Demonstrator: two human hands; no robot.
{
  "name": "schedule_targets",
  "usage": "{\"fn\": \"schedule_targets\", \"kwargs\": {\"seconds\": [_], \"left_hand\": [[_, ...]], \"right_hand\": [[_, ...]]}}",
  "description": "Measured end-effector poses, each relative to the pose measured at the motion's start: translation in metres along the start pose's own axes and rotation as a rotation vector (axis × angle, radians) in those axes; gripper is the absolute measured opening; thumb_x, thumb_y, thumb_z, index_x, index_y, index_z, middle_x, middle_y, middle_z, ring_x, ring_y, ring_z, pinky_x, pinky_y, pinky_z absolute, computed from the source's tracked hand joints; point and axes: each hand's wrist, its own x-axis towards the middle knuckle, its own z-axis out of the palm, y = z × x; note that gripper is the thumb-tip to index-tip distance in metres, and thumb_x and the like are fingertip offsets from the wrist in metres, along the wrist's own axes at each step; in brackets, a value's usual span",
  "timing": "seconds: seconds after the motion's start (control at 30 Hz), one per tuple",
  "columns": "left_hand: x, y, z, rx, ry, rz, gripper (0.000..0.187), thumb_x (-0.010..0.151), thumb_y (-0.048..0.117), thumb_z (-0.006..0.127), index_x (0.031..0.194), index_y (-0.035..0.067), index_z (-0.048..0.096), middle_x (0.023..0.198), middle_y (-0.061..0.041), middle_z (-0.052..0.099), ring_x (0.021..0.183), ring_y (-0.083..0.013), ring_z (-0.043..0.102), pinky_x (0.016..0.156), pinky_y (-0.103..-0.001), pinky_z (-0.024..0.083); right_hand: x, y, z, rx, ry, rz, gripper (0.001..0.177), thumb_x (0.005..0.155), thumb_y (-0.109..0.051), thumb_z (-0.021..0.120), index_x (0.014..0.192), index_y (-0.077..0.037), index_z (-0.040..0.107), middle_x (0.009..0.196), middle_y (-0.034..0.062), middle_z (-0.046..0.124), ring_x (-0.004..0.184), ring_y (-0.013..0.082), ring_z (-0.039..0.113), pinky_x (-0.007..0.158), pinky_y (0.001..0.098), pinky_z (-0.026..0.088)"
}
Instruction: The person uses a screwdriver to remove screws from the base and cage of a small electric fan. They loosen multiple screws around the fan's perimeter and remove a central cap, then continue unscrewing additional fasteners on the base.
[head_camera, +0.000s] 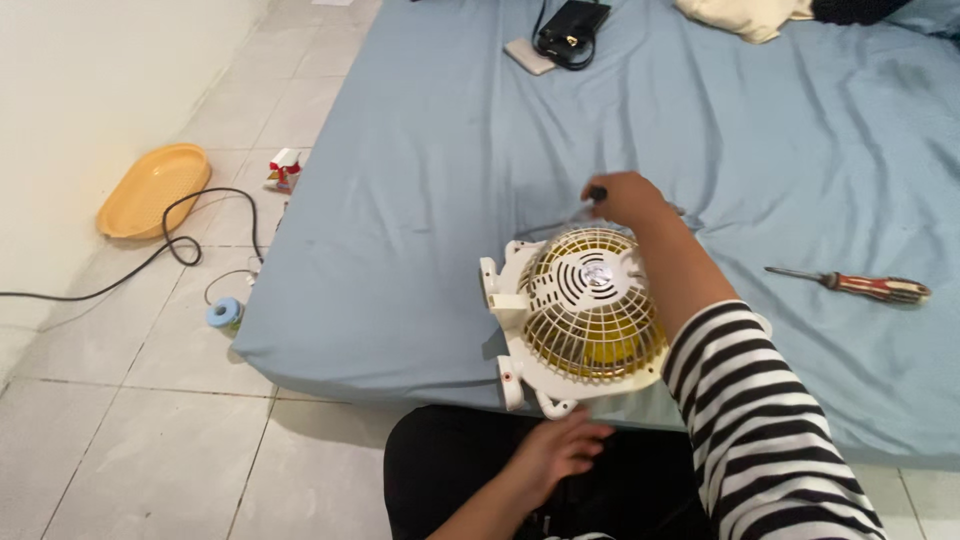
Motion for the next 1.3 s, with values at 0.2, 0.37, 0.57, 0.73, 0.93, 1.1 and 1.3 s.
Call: {"fn": "schedule_targets", "kwargs": {"seconds": [0.2,0.37,0.57,0.73,0.93,1.1,1.3], "left_hand": [[-0.074,0.034,-0.041,0.297,0.387,0.260,0.072,0.091,0.043,0.060,0.152,0.019,0.033,0.146,-0.014,0.054,0.108,-0.0211,0.065,0.082,-0.037,0.060],[-0.057,0.062,-0.030,0.822,0.415,0.586,0.086,0.095,0.037,0.063,0.161,0.020,0.011,0.163,-0.015,0.026,0.139,-0.0282,0.045,0.101,-0.042,0.055],[-0.018,0.073,-0.021,1.289,0.557,0.769,0.052,0.106,0.024,0.051,0.155,0.012,0.043,0.163,-0.012,0.037,0.144,-0.0373,0.039,0.118,-0.049,0.034],[0.011,0.086,-0.020,1.347,0.518,0.740,0.050,0.102,0.025,0.051,0.151,0.014,0.047,0.164,-0.010,0.038,0.134,-0.0349,0.045,0.112,-0.046,0.040],[0.029,0.100,0.000,1.461,0.473,0.812,0.052,0.100,0.030,0.060,0.150,0.018,0.053,0.166,-0.007,0.039,0.128,-0.0309,0.052,0.110,-0.047,0.036],[0.012,0.105,0.017,1.730,0.566,0.795,0.069,0.081,0.041,0.072,0.144,0.022,0.051,0.162,-0.009,0.034,0.127,-0.0331,0.052,0.103,-0.052,0.032],[0.016,0.088,0.015,1.455,0.420,1.047,0.084,0.079,0.028,0.082,0.152,0.012,0.044,0.155,-0.013,0.047,0.139,-0.0392,0.046,0.114,-0.050,0.041]], "right_hand": [[-0.025,0.007,-0.018,0.196,0.057,0.082,0.050,0.076,-0.019,0.081,0.125,-0.023,0.072,0.118,0.0097,0.070,0.094,0.0289,0.072,0.084,0.0390,0.057],[-0.116,0.010,-0.029,0.257,0.414,-0.147,0.042,0.089,-0.026,0.079,0.126,-0.008,0.070,0.115,0.0180,0.069,0.104,0.0321,0.067,0.090,0.0412,0.051],[-0.236,0.023,0.037,0.412,0.570,-0.007,0.041,0.094,-0.020,0.074,0.131,-0.006,0.064,0.127,0.0148,0.061,0.118,0.0286,0.060,0.102,0.0411,0.047],[-0.262,0.038,0.079,0.581,0.690,0.142,0.043,0.094,-0.014,0.068,0.135,-0.006,0.060,0.130,0.0149,0.060,0.120,0.0281,0.058,0.103,0.0387,0.046],[-0.258,0.060,0.081,0.535,0.823,0.160,0.038,0.099,-0.013,0.069,0.133,-0.003,0.059,0.131,0.0147,0.061,0.123,0.0278,0.059,0.107,0.0387,0.046],[-0.262,0.063,0.082,0.519,0.806,0.138,0.041,0.097,-0.011,0.067,0.136,-0.003,0.058,0.132,0.0151,0.060,0.124,0.0290,0.058,0.108,0.0394,0.045],[-0.267,0.068,0.089,0.508,0.785,0.071,0.042,0.101,-0.008,0.065,0.142,-0.003,0.055,0.139,0.0165,0.056,0.132,0.0298,0.054,0.115,0.0418,0.042]]}}
